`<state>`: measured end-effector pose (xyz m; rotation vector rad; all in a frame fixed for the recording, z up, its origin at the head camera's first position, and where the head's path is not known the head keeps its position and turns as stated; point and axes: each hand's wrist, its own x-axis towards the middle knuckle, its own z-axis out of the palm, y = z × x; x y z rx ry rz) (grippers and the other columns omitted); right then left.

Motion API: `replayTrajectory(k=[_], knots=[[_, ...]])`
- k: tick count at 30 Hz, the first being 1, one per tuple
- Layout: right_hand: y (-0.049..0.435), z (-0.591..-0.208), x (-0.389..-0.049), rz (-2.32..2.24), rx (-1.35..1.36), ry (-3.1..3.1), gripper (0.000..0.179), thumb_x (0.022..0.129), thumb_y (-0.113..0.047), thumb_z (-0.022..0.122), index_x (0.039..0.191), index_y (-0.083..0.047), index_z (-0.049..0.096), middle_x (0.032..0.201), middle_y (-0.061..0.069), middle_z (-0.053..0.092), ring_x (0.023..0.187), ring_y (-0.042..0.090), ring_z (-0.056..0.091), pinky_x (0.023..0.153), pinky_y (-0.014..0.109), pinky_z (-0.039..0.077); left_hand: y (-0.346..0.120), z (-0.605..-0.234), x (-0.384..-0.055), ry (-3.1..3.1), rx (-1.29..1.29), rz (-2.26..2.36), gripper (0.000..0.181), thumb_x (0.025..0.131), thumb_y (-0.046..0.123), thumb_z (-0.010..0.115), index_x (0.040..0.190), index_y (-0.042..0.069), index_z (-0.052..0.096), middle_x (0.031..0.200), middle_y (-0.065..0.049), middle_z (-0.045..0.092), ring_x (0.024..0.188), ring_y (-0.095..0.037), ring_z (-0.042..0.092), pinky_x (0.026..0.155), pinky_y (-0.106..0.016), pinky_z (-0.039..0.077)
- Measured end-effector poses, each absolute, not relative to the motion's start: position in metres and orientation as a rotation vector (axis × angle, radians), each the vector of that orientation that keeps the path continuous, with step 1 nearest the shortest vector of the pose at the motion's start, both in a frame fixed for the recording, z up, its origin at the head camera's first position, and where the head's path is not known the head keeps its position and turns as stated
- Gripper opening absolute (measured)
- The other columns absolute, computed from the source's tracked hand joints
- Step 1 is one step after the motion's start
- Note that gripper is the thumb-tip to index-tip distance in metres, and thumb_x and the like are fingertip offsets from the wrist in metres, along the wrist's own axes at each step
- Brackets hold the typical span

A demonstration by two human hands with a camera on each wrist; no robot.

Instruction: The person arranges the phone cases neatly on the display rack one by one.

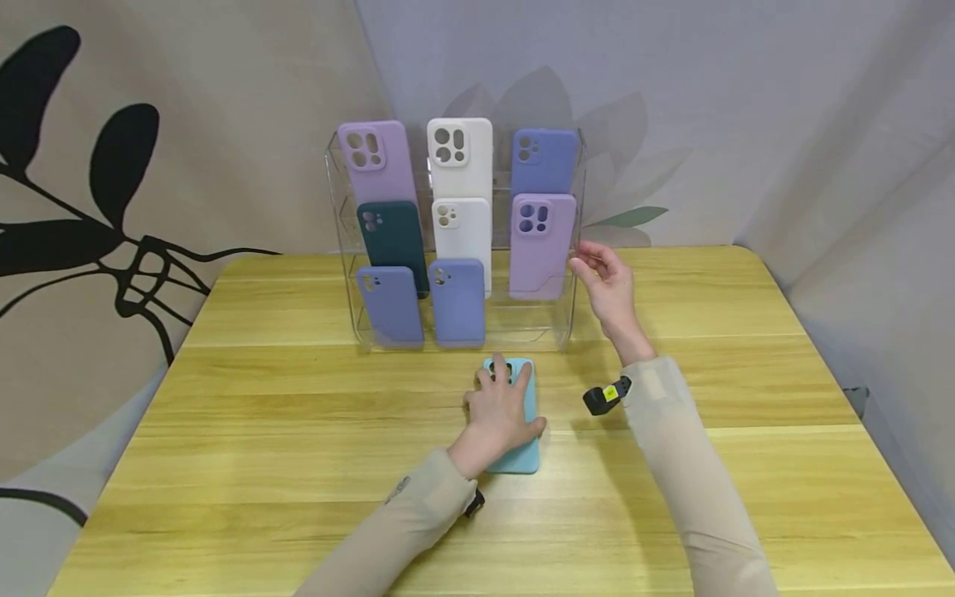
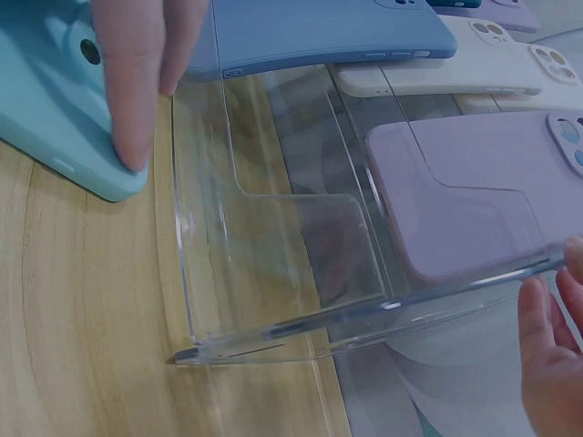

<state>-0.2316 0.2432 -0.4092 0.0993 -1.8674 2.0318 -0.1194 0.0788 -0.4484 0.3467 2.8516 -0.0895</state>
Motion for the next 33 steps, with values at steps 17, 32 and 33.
replayTrajectory(k=[17, 32, 33], knots=[[0.245, -0.407, -0.231, 2.031, 0.137, -1.891, 0.02, 0.087, 0.009, 0.058, 0.103, -0.001, 0.064, 0.1, -0.009, 0.065, 0.091, 0.006, 0.06, 0.08, 0.014, 0.048, 0.082, -0.451, -0.129, 2.923, 0.341, -0.039, 0.059, 0.083, 0.055, 0.057, 0.133, 0.027, 0.043, 0.134, -0.017, 0.036, 0.099, -0.037, 0.048, 0.047, -0.038, 0.049], [0.243, -0.406, -0.23, 2.031, 0.094, -1.905, 0.021, 0.088, 0.01, 0.056, 0.108, 0.008, 0.059, 0.098, -0.01, 0.064, 0.092, 0.005, 0.059, 0.081, 0.015, 0.048, 0.069, -0.447, -0.129, 3.036, 0.412, 0.235, 0.072, 0.077, 0.049, 0.066, 0.141, 0.027, 0.041, 0.13, -0.015, 0.039, 0.1, -0.036, 0.047, 0.051, -0.037, 0.049], [0.243, -0.406, -0.23, 2.03, 0.092, -1.906, 0.021, 0.088, 0.009, 0.056, 0.109, 0.009, 0.059, 0.098, -0.01, 0.064, 0.092, 0.005, 0.059, 0.081, 0.015, 0.048, 0.068, -0.446, -0.129, 3.053, 0.424, 0.266, 0.073, 0.077, 0.048, 0.067, 0.141, 0.026, 0.041, 0.131, -0.015, 0.039, 0.101, -0.036, 0.047, 0.051, -0.036, 0.049]])
